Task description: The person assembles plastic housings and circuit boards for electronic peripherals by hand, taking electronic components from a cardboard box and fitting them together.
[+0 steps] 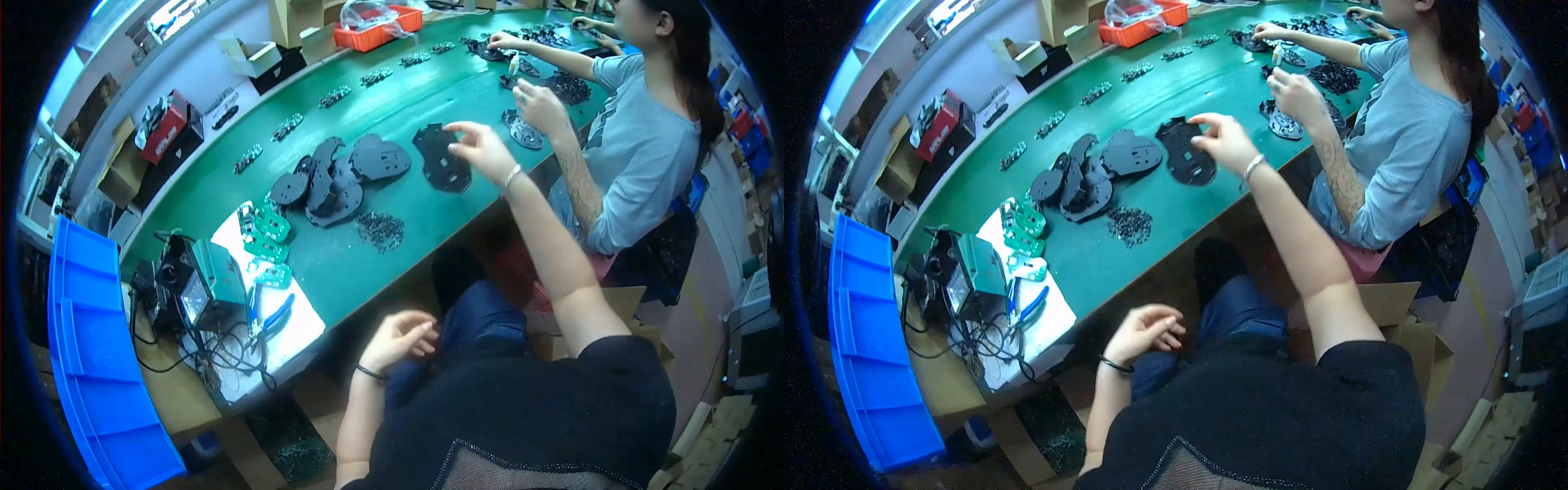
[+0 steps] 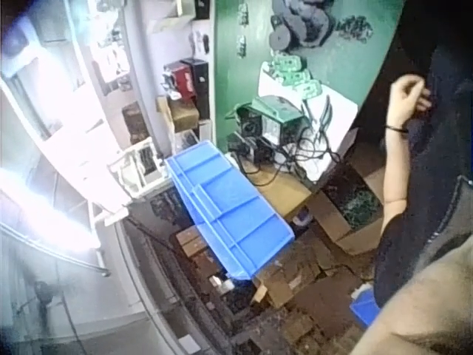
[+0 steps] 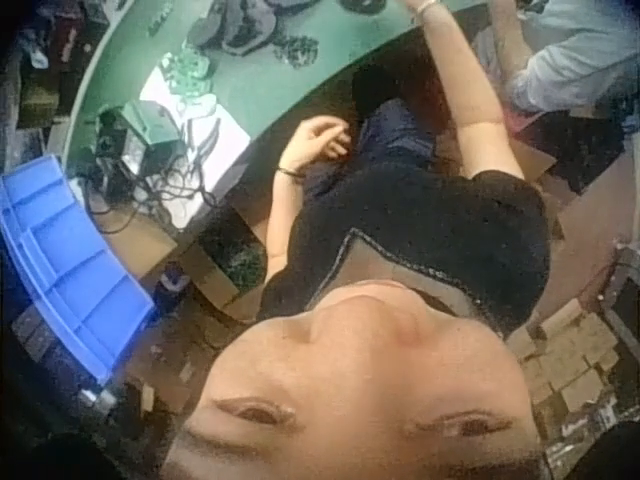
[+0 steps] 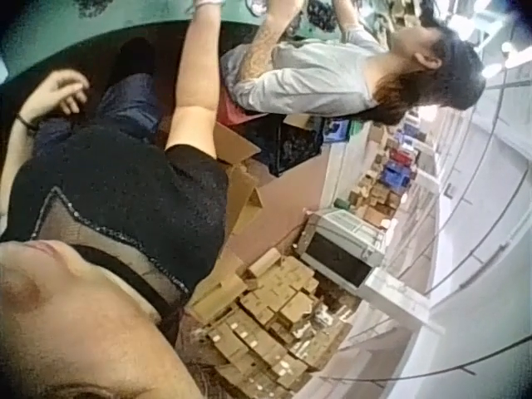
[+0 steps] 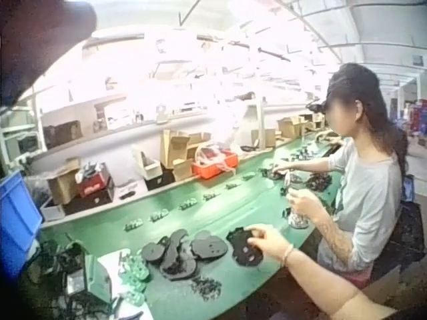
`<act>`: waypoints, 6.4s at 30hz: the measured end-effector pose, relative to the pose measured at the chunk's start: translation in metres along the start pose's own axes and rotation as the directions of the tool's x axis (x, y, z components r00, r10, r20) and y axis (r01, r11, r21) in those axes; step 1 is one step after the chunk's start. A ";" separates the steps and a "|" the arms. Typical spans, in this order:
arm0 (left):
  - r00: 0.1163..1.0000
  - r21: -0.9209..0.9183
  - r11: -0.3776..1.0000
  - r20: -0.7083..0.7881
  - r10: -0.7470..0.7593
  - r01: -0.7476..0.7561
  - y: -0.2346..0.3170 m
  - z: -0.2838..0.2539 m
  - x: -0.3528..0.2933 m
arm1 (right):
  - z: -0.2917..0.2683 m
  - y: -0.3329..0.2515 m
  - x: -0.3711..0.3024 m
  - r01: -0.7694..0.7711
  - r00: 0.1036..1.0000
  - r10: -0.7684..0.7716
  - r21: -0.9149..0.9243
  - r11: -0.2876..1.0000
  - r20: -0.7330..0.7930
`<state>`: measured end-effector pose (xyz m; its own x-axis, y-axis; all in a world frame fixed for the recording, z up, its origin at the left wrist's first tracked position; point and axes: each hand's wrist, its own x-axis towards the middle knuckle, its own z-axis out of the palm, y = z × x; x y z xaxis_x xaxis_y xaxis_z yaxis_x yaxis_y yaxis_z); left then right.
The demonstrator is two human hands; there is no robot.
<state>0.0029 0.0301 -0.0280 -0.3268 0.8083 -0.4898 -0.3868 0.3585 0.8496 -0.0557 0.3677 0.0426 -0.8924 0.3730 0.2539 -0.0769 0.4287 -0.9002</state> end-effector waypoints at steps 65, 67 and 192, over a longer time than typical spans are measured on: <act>0.648 -0.256 0.668 -0.623 0.438 -0.698 0.009 -0.056 -0.068 | 0.246 -0.067 0.041 0.713 0.679 -0.734 -0.224 0.664 -0.014; 0.629 -0.391 0.535 -0.675 0.386 -0.749 0.028 -0.048 -0.045 | 0.214 -0.074 0.007 0.598 0.799 -0.590 0.059 0.799 -0.116; 0.596 -0.316 0.592 -0.715 0.365 -0.741 0.022 -0.023 -0.017 | 0.165 -0.056 -0.095 -0.502 0.717 -0.011 0.528 0.684 0.697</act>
<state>-0.0198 0.0134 -0.0052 -0.9526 0.2787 -0.1216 -0.2590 -0.5343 0.8047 -0.0399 0.1727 0.0101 -0.9490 -0.3107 -0.0541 0.1607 -0.3287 -0.9307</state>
